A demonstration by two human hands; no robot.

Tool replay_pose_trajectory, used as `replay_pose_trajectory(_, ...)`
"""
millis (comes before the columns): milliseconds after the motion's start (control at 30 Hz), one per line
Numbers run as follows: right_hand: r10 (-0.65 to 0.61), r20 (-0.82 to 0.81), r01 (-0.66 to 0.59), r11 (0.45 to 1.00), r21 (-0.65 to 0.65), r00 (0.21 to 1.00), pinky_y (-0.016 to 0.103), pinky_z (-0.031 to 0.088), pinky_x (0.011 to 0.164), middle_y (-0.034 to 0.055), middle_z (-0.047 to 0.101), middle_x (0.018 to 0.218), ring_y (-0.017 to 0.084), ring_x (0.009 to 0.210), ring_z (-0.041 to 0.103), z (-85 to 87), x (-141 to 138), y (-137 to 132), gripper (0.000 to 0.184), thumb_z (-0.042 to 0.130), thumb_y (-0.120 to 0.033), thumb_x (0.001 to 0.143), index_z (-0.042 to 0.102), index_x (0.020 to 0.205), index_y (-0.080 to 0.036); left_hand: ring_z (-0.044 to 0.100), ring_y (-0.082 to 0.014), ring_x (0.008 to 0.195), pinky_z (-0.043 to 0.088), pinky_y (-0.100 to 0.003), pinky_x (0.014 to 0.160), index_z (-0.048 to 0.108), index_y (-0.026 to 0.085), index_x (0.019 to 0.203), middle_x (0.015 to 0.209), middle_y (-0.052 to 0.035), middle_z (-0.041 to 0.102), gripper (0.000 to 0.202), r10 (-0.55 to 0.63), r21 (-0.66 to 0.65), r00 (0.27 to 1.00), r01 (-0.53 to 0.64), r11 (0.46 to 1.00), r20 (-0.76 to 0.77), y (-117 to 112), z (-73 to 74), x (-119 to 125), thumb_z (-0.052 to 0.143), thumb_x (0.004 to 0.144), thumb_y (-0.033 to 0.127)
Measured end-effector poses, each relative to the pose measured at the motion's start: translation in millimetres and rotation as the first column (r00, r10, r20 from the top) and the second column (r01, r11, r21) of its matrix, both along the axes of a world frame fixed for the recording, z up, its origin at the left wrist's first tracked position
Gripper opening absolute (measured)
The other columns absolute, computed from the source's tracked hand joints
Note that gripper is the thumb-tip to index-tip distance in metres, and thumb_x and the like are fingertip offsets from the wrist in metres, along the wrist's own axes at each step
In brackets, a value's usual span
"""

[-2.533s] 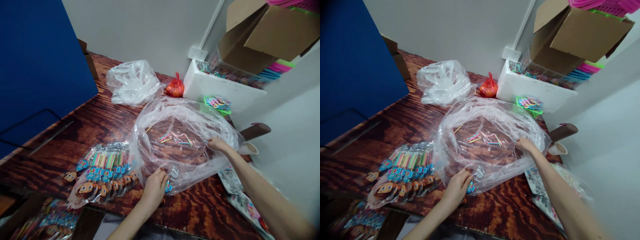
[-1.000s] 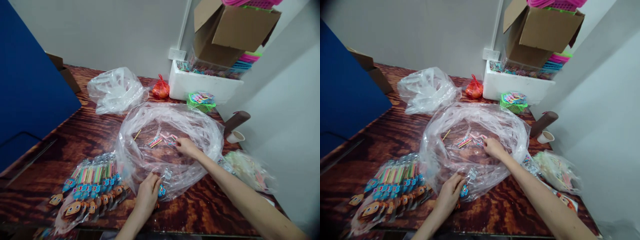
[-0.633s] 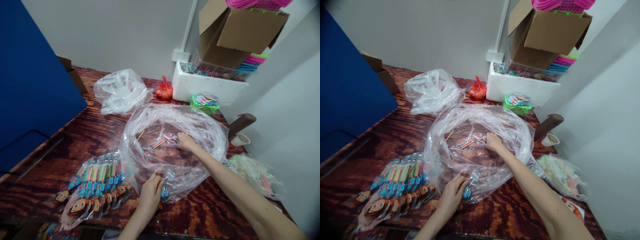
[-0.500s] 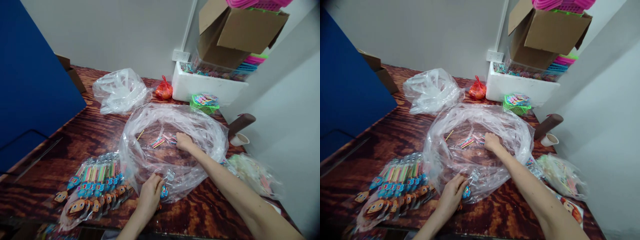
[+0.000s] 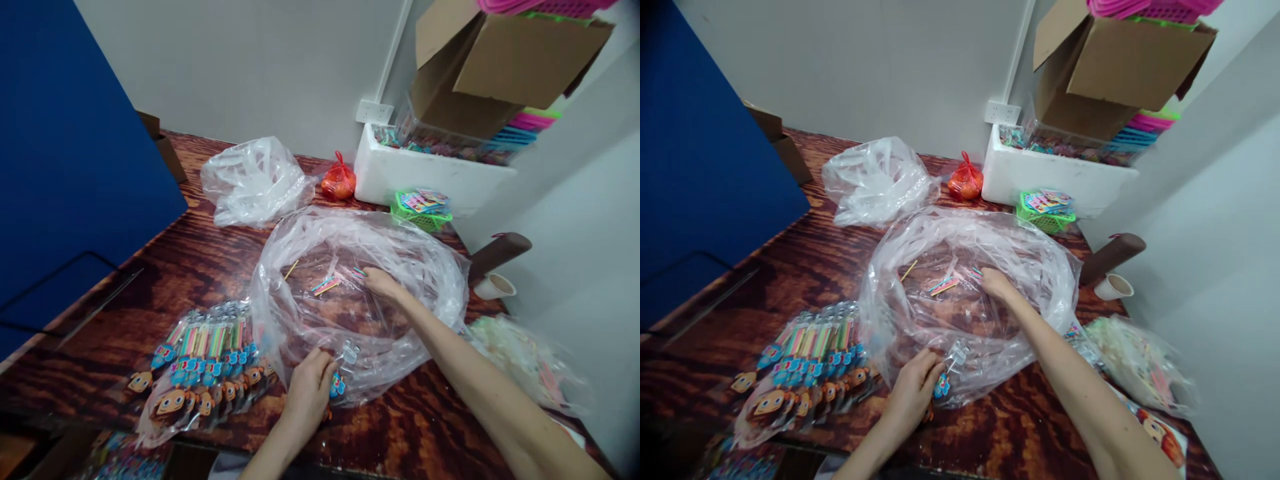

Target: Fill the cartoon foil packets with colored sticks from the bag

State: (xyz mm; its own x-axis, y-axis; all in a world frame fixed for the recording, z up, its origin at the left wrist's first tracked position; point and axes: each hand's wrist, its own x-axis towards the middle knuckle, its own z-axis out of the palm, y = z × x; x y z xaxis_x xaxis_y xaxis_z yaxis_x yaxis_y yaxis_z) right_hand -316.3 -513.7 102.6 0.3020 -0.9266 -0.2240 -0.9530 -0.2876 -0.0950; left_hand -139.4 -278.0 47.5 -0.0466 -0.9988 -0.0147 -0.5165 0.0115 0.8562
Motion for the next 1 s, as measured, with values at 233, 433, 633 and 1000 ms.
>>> replay_pose_trajectory(233,0.249,0.106,-0.237,0.965,-0.113,0.963,0.025,0.039,0.082,0.0108,0.063,0.112,0.020,0.100,0.057,-3.6,49,27,0.024,0.041,-0.019,0.094,0.058,0.110,-0.016,0.055,-0.0168,0.077,0.038,-0.025,0.070,0.049,0.020,0.069,0.077,-0.0022,0.054,0.029,-0.010,0.013,1.000,0.010,1.000,0.010,0,1.9,-2,0.041,0.095,0.027)
replay_pose_trajectory(433,0.494,-0.044,-0.491,0.845,-0.210,0.868,0.034,0.039,0.085,0.0176,0.057,0.110,0.027,0.101,0.052,-16.0,76,44,0.024,0.042,-0.006,0.088,0.058,0.105,-0.010,0.054,-0.0159,0.076,0.038,-0.024,0.071,0.050,0.019,0.070,0.078,-0.0017,0.053,0.028,-0.004,0.009,0.999,0.004,1.000,0.036,2,-0.6,-2,0.041,0.096,0.027)
replay_pose_trajectory(633,0.547,-0.171,-0.574,0.783,-0.242,0.819,0.039,0.039,0.080,0.0197,0.057,0.108,0.030,0.098,0.050,-19.5,74,41,0.025,0.039,-0.007,0.088,0.058,0.104,-0.008,0.053,-0.0155,0.074,0.037,-0.024,0.069,0.049,0.019,0.069,0.076,-0.0013,0.052,0.029,-0.003,0.003,0.999,0.003,1.000,0.048,3,0.3,-2,0.042,0.096,0.026)
replay_pose_trajectory(1000,0.394,0.028,-0.380,0.901,-0.210,0.919,0.034,0.039,0.080,0.0178,0.066,0.107,0.028,0.099,0.058,-17.0,77,20,0.026,0.041,-0.017,0.089,0.063,0.102,-0.011,0.054,-0.0167,0.078,0.037,-0.026,0.072,0.050,0.018,0.071,0.079,-0.0025,0.054,0.027,-0.008,0.021,1.000,0.008,1.000,0.030,3,-1.8,-2,0.042,0.096,0.026)
